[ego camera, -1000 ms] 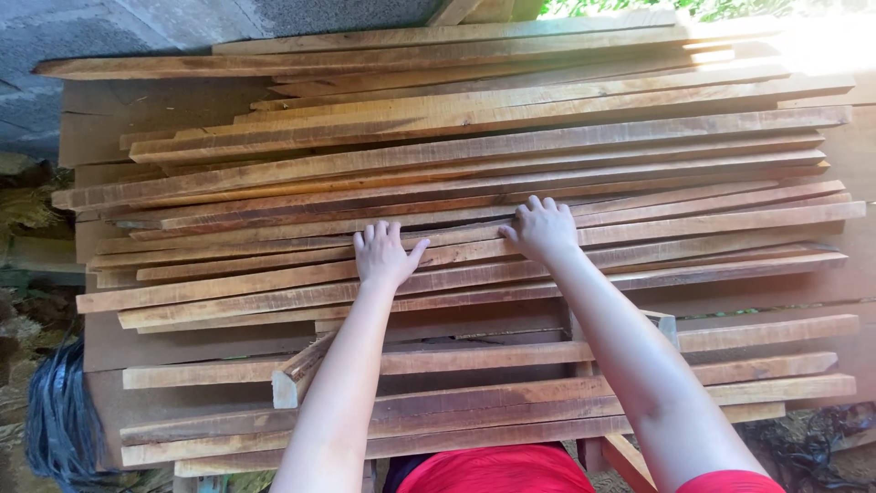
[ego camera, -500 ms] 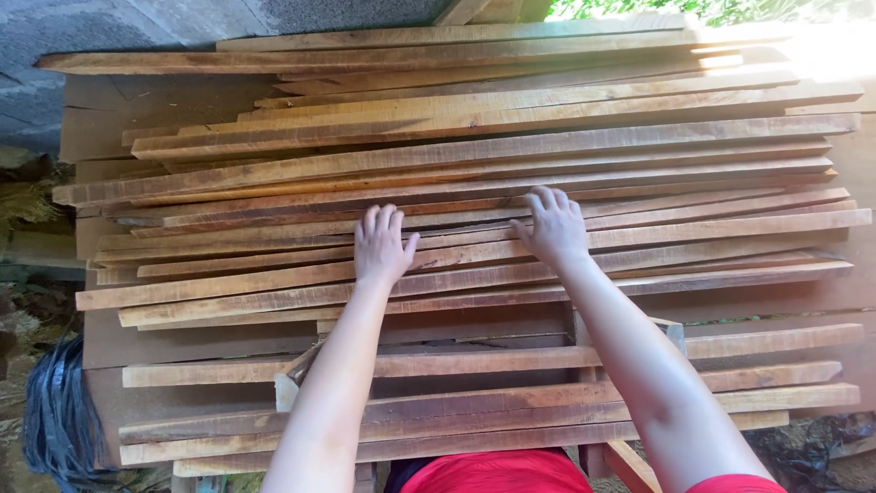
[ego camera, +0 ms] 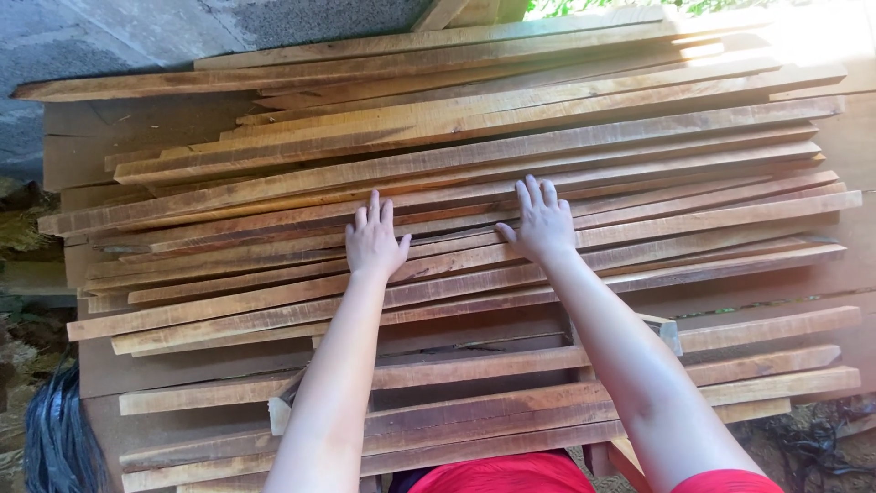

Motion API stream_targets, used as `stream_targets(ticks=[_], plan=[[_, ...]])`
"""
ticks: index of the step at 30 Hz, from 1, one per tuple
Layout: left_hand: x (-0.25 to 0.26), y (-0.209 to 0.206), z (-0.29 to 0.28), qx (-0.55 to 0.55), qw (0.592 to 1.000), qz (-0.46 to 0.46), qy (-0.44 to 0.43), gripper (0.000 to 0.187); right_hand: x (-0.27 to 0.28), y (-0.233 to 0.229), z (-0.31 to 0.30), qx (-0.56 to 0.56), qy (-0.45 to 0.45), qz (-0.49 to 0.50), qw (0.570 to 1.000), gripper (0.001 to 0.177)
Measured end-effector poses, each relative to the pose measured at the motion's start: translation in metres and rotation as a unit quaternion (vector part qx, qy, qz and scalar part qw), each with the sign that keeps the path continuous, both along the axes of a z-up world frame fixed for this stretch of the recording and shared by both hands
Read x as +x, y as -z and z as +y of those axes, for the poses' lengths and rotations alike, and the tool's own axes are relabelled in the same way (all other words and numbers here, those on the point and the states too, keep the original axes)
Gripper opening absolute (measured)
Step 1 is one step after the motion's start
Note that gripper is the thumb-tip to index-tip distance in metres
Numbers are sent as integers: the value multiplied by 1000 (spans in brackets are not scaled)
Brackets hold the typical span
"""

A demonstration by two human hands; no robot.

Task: Organizing and stacking wooden planks on a rack.

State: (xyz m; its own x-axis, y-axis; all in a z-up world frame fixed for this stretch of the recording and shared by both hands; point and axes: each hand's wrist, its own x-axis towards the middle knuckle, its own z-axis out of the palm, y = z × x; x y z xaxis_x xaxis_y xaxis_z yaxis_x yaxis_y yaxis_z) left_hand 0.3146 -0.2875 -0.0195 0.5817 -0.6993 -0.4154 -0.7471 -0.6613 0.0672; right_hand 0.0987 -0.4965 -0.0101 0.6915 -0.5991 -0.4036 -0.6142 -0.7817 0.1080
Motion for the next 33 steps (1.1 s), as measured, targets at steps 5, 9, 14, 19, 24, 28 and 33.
stream_targets(ticks=[5, 9, 14, 19, 24, 28, 33], plan=[[3, 16, 3, -12, 999, -31, 19, 71, 13, -15, -6, 8, 6, 12, 1000, 89], [14, 20, -3, -5, 999, -42, 22, 54, 21, -15, -18, -28, -21, 33, 999, 81], [13, 10, -8, -50, 998, -36, 33, 60, 28, -16, -27, -11, -22, 45, 999, 74], [25, 9, -18, 4, 993, -96, 68, 50, 29, -26, -40, 71, 29, 15, 997, 69], [58, 6, -40, -85, 993, -54, 66, 48, 27, 14, -75, -49, -5, -230, 972, 76], [83, 11, -55, -121, 990, -61, 24, 65, 46, 14, -102, -11, 19, -192, 981, 85], [112, 36, -68, -62, 998, 24, -7, 82, 79, -5, -120, 58, 16, -53, 997, 98]])
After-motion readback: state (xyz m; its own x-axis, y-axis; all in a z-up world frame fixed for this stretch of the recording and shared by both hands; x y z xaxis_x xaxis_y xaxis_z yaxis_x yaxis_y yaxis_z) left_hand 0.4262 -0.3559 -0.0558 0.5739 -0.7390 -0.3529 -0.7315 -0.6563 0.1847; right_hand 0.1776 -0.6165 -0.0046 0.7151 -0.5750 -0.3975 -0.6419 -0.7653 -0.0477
